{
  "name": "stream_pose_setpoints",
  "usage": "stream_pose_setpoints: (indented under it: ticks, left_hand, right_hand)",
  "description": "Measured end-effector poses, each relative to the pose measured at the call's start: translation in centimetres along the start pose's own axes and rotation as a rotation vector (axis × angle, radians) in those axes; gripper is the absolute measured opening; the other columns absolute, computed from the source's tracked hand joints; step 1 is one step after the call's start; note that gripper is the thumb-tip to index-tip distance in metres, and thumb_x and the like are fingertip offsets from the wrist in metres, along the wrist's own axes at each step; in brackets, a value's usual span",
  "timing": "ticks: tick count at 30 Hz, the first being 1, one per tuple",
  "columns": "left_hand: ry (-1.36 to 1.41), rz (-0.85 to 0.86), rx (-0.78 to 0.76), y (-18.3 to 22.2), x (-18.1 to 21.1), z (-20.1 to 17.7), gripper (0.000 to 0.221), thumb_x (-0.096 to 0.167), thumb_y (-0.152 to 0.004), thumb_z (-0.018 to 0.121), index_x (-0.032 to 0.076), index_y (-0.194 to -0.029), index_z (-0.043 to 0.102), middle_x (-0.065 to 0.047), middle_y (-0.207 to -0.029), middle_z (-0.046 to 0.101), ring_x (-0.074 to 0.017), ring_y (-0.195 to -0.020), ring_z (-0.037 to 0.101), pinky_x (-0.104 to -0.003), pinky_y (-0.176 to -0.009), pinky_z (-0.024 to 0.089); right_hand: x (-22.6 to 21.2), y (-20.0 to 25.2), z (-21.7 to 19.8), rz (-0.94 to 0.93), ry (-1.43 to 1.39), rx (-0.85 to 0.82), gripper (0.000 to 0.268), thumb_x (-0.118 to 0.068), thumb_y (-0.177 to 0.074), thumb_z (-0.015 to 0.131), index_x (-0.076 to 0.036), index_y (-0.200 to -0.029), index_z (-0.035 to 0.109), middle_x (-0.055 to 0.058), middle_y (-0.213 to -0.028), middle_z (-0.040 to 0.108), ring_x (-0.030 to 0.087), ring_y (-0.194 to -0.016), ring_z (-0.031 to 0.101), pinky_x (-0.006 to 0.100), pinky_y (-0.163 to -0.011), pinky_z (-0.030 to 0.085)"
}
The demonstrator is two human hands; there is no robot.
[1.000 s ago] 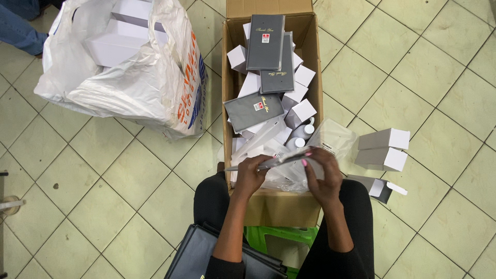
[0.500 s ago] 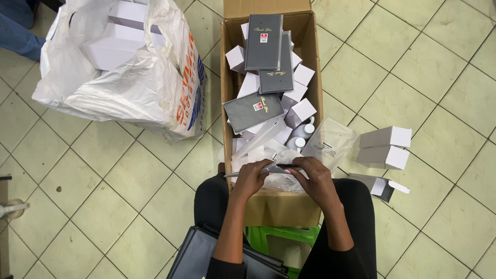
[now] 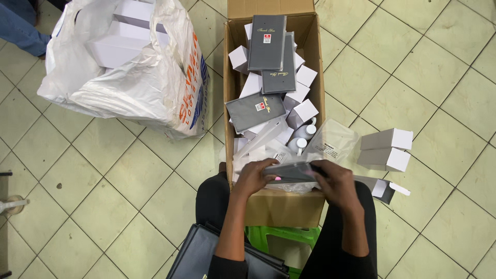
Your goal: The person removes black notebooks from plastic sleeves and places them into a stack.
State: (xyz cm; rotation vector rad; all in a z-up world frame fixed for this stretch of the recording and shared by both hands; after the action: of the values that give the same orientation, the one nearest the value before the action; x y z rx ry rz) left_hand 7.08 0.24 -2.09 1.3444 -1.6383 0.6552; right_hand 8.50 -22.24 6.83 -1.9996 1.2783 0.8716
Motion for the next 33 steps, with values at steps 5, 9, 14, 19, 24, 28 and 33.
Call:
stream_pose_setpoints:
  ticks: [5, 9, 14, 19, 24, 28, 33]
  left_hand:
    - [0.142, 0.057, 0.594, 1.2, 2.9, -6.9, 0.08, 0.032, -0.085, 0.086, 0.003, -0.148, 0.045, -0.033, -0.136, 0.057, -0.0571, -0.129, 0.05, -0.068, -0.11, 0.036]
    - [0.774, -0.053, 0.433, 0.1, -2.8, -2.6, 0.067, 0.029, -0.11, 0.049, 0.0, -0.16, 0.015, -0.039, -0.153, 0.036, -0.0615, -0.142, 0.031, -0.073, -0.115, 0.025]
    - [0.853, -0.142, 0.582, -1.1, -9.8, -1.3, 0.024, 0.023, -0.107, 0.061, 0.005, -0.119, 0.073, -0.005, -0.09, 0.074, -0.0125, -0.09, 0.066, -0.035, -0.098, 0.051]
    - [0.904, -0.456, 1.011, 3.4, -11.3, -5.8, 0.014, 0.018, -0.103, 0.061, 0.008, -0.097, 0.07, -0.006, -0.085, 0.067, -0.019, -0.078, 0.061, -0.037, -0.078, 0.049]
    - [1.021, -0.7, 1.377, 6.2, -15.1, -5.9, 0.021, 0.023, -0.105, 0.055, 0.006, -0.111, 0.065, -0.007, -0.108, 0.069, -0.0196, -0.095, 0.065, -0.036, -0.078, 0.058]
    - [1.222, -0.65, 1.493, 6.7, -16.6, -5.9, 0.017, 0.009, -0.094, 0.049, 0.012, -0.105, 0.06, -0.006, -0.103, 0.069, -0.0182, -0.081, 0.062, -0.029, -0.059, 0.045]
    - [1.782, -0.508, 1.255, 4.2, -25.9, -4.3, 0.028, 0.024, -0.103, 0.048, 0.011, -0.121, 0.065, -0.01, -0.128, 0.069, -0.0271, -0.115, 0.066, -0.039, -0.095, 0.055]
  right_hand:
    - [5.6, 2.6, -5.6, 0.224, -0.368, 0.344, 0.009, -0.004, -0.101, 0.065, -0.005, -0.11, 0.063, 0.004, -0.07, 0.066, 0.009, -0.064, 0.061, 0.025, -0.061, 0.05]
    - [4.0, 1.6, -4.6, 0.251, -0.748, 0.444, 0.01, -0.006, -0.104, 0.061, -0.007, -0.111, 0.054, -0.002, -0.079, 0.069, 0.007, -0.064, 0.067, 0.02, -0.062, 0.056]
    - [4.3, 2.3, -5.2, 0.265, -0.846, 0.428, 0.034, 0.0, -0.096, 0.066, 0.002, -0.128, 0.056, 0.009, -0.09, 0.074, 0.017, -0.076, 0.074, 0.032, -0.072, 0.063]
    - [3.5, 6.2, -11.1, 0.345, -0.706, 0.595, 0.036, -0.006, -0.097, 0.07, 0.004, -0.131, 0.062, 0.003, -0.088, 0.072, 0.007, -0.073, 0.068, 0.02, -0.069, 0.059]
    - [2.4, 10.7, -14.0, 0.339, -0.59, 0.78, 0.031, -0.016, -0.102, 0.072, -0.002, -0.127, 0.062, -0.014, -0.072, 0.057, -0.004, -0.074, 0.055, 0.015, -0.084, 0.053]
    - [1.0, 16.2, -8.8, 0.085, -0.55, 0.776, 0.029, 0.002, -0.09, 0.067, -0.005, -0.115, 0.055, 0.011, -0.115, 0.067, 0.023, -0.115, 0.068, 0.036, -0.108, 0.056]
    - [-4.4, 19.7, 4.4, -0.144, -0.802, 0.25, 0.03, -0.013, -0.101, 0.053, 0.004, -0.082, 0.068, 0.032, -0.112, 0.073, 0.045, -0.125, 0.064, 0.064, -0.13, 0.02]
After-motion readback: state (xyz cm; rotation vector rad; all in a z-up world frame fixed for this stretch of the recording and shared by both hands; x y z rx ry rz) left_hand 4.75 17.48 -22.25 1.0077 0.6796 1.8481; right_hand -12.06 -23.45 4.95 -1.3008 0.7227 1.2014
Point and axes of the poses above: each hand's wrist, its own y-axis away from the middle knuckle, its own z-axis out of the palm, x = y × z, the point moved 8 cm from there along -y, towards the middle knuckle
